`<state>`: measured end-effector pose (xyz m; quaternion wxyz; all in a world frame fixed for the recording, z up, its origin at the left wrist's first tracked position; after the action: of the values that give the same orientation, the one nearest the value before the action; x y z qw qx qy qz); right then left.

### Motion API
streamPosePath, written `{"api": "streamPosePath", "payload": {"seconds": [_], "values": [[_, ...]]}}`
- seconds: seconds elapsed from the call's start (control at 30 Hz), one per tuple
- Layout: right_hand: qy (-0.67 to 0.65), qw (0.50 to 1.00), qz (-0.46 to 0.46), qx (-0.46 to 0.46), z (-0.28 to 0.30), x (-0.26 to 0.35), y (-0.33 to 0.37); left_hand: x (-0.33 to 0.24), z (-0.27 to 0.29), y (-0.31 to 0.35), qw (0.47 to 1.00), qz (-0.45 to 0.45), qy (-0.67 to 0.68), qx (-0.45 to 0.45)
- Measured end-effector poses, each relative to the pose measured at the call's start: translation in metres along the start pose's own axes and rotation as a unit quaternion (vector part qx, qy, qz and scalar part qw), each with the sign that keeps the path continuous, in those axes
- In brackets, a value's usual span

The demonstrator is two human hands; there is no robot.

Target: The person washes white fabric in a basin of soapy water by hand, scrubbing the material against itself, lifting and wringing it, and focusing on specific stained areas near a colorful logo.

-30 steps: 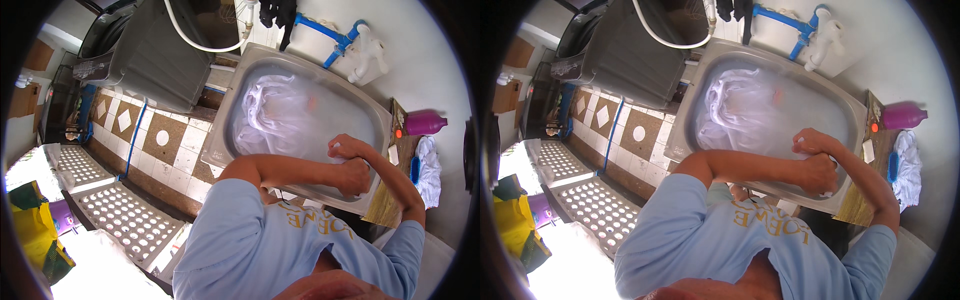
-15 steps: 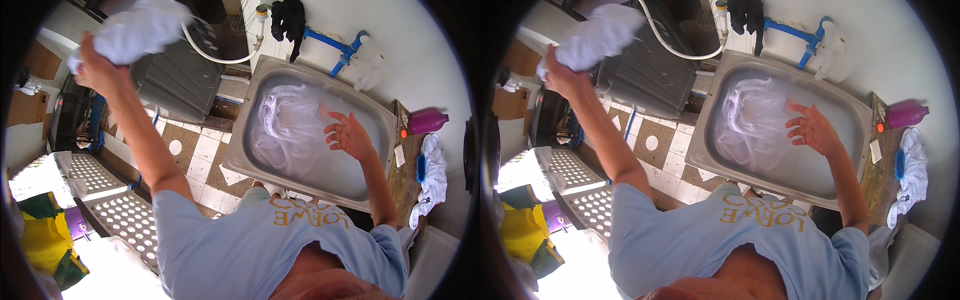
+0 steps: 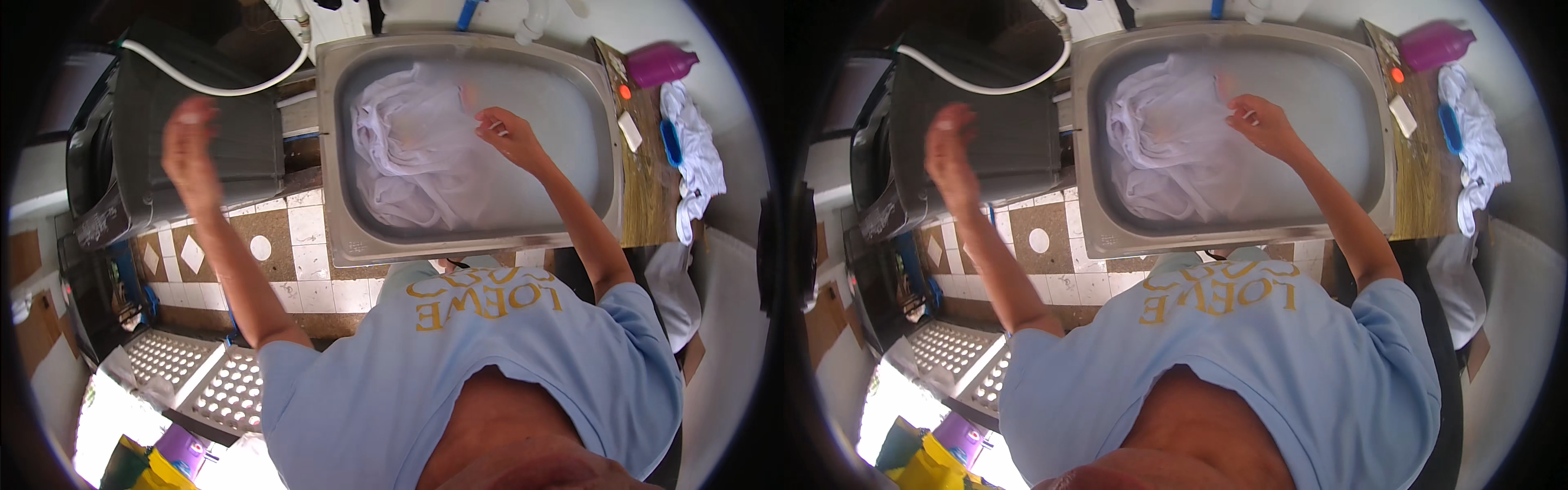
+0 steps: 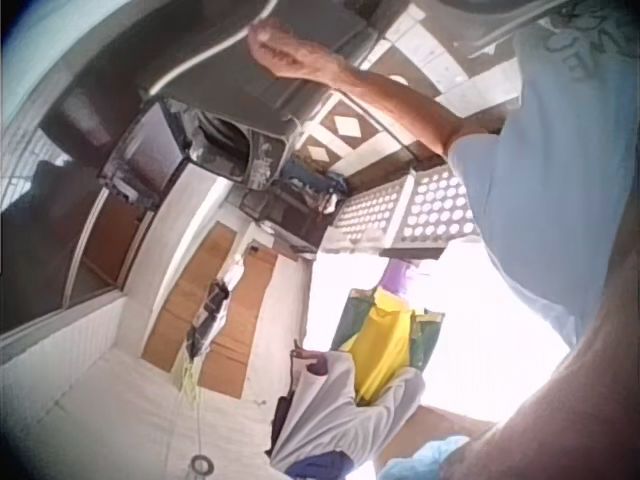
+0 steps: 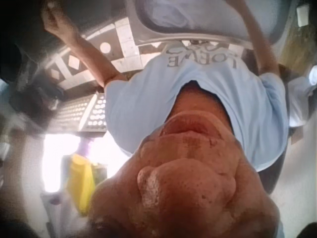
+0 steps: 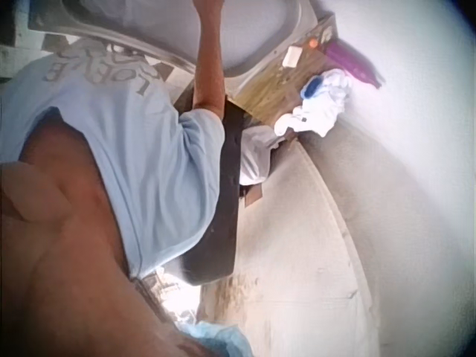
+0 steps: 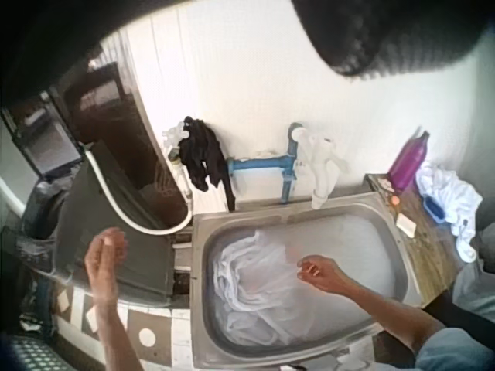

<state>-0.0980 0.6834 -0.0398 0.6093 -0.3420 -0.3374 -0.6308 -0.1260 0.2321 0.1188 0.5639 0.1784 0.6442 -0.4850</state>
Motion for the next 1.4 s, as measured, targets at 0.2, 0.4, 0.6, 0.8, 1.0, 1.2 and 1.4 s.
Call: {"api": "streamPosePath", "payload": {"seconds": [0.2,0.4,0.6,0.8,1.0,1.2,1.4], "values": [[0.106,0.991,0.075,-0.045,-0.029,0.0,-0.001,0.046,-0.115,0.11,0.974,0.107,0.059,0.19],[0.095,0.985,0.086,-0.114,-0.037,-0.008,-0.018,0.058,-0.145,0.149,0.944,-0.04,-0.224,0.24],[0.046,0.984,-0.019,-0.172,-0.036,-0.031,-0.052,0.076,-0.153,0.164,0.943,-0.041,-0.275,0.183],[0.015,0.985,0.035,-0.167,-0.038,-0.057,-0.076,0.113,-0.142,0.168,0.976,0.171,-0.097,0.095],[-0.126,0.987,-0.028,-0.092,-0.033,-0.062,-0.082,0.127,-0.139,0.171,0.928,0.348,0.122,0.045],[-0.2,0.972,-0.009,-0.126,-0.02,-0.076,-0.087,0.129,-0.148,0.175,0.848,0.443,0.28,0.083],[-0.21,0.969,-0.012,-0.132,-0.017,-0.081,-0.086,0.145,-0.161,0.194,0.744,0.531,0.389,0.118]]}}
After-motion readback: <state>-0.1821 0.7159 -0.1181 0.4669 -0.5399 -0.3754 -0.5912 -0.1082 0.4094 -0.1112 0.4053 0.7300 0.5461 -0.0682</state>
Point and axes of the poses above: each hand's wrist, its own y-axis away from the middle knuckle, its own z-axis out of the back of the hand, x = y × z, the point moved 8 cm from there along -y, towards the middle knuckle, and after that the axes turned 13 degrees about -x, right-handed, at the moved point
